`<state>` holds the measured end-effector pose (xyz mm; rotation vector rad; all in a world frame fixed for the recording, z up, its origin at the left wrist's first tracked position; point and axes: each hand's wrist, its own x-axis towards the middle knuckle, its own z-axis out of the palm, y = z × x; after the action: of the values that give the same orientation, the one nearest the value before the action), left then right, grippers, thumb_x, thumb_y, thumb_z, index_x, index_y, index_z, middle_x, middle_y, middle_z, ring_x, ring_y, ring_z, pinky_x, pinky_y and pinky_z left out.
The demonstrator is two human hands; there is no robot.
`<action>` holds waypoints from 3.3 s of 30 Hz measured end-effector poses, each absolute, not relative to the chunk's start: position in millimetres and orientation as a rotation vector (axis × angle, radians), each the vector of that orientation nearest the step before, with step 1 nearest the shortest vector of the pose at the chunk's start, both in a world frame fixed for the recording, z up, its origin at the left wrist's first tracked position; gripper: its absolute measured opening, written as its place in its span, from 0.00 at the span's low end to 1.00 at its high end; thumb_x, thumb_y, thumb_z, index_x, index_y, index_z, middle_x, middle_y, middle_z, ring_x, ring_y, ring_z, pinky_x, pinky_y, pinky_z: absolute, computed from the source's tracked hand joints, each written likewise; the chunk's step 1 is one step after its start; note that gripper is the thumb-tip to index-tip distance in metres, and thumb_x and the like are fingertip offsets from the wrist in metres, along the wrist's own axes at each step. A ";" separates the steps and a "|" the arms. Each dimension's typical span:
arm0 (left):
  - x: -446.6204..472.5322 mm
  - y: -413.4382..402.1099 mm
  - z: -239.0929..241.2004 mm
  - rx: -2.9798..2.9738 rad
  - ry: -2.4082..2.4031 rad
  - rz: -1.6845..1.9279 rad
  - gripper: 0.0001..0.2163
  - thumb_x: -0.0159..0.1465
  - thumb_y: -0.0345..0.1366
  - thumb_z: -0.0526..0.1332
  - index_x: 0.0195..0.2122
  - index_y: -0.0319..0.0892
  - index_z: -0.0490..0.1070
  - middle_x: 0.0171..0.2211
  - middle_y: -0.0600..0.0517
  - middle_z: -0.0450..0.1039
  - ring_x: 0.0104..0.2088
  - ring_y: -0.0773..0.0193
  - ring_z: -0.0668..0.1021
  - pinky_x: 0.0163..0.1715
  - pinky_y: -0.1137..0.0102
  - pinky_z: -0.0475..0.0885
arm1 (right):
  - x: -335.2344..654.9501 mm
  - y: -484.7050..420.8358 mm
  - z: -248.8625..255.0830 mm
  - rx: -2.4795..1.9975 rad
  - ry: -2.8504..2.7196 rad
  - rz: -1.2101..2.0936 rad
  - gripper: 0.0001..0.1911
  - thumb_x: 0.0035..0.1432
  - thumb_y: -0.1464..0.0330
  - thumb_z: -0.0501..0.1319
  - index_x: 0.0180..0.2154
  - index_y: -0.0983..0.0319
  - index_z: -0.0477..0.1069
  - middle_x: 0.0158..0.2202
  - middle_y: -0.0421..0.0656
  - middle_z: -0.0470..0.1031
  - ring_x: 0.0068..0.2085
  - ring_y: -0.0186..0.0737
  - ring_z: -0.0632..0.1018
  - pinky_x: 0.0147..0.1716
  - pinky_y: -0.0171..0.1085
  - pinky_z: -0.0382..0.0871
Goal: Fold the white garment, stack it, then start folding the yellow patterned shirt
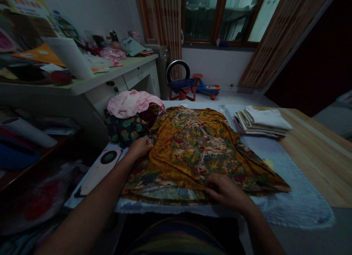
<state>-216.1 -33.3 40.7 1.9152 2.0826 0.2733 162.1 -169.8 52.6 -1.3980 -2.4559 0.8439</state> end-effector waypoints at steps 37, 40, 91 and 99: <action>-140.1 -155.7 41.5 2.119 1.339 0.550 0.09 0.69 0.38 0.51 0.40 0.44 0.69 0.37 0.50 0.76 0.38 0.60 0.77 0.39 0.68 0.70 | 177.1 -169.8 31.1 -1.434 -2.215 0.744 0.12 0.52 0.79 0.52 0.37 0.60 0.65 0.37 0.43 0.71 0.40 0.40 0.71 0.40 0.36 0.62; -139.3 -155.1 35.3 2.122 1.361 0.588 0.10 0.70 0.37 0.49 0.43 0.44 0.69 0.40 0.50 0.77 0.41 0.60 0.78 0.40 0.68 0.70 | 176.7 -167.1 33.9 -1.464 -2.168 0.785 0.07 0.60 0.75 0.51 0.37 0.60 0.65 0.35 0.43 0.72 0.39 0.40 0.72 0.38 0.36 0.62; -144.8 -163.5 46.4 2.160 1.204 0.439 0.13 0.70 0.40 0.50 0.38 0.43 0.73 0.35 0.51 0.77 0.37 0.62 0.77 0.38 0.71 0.70 | 177.0 -173.0 45.9 -1.359 -2.307 0.797 0.10 0.65 0.71 0.53 0.34 0.60 0.71 0.34 0.43 0.74 0.37 0.39 0.73 0.38 0.36 0.63; -148.3 -161.1 48.6 2.123 1.083 0.230 0.13 0.70 0.40 0.52 0.38 0.45 0.76 0.35 0.52 0.78 0.37 0.63 0.78 0.38 0.73 0.68 | 177.2 -174.7 55.3 -1.370 -2.383 0.861 0.12 0.64 0.70 0.53 0.31 0.61 0.73 0.30 0.42 0.75 0.35 0.38 0.74 0.36 0.34 0.61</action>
<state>-148.3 -161.1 48.6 2.1228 1.0831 0.2300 177.2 -174.7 55.3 -1.3704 -2.3827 0.8609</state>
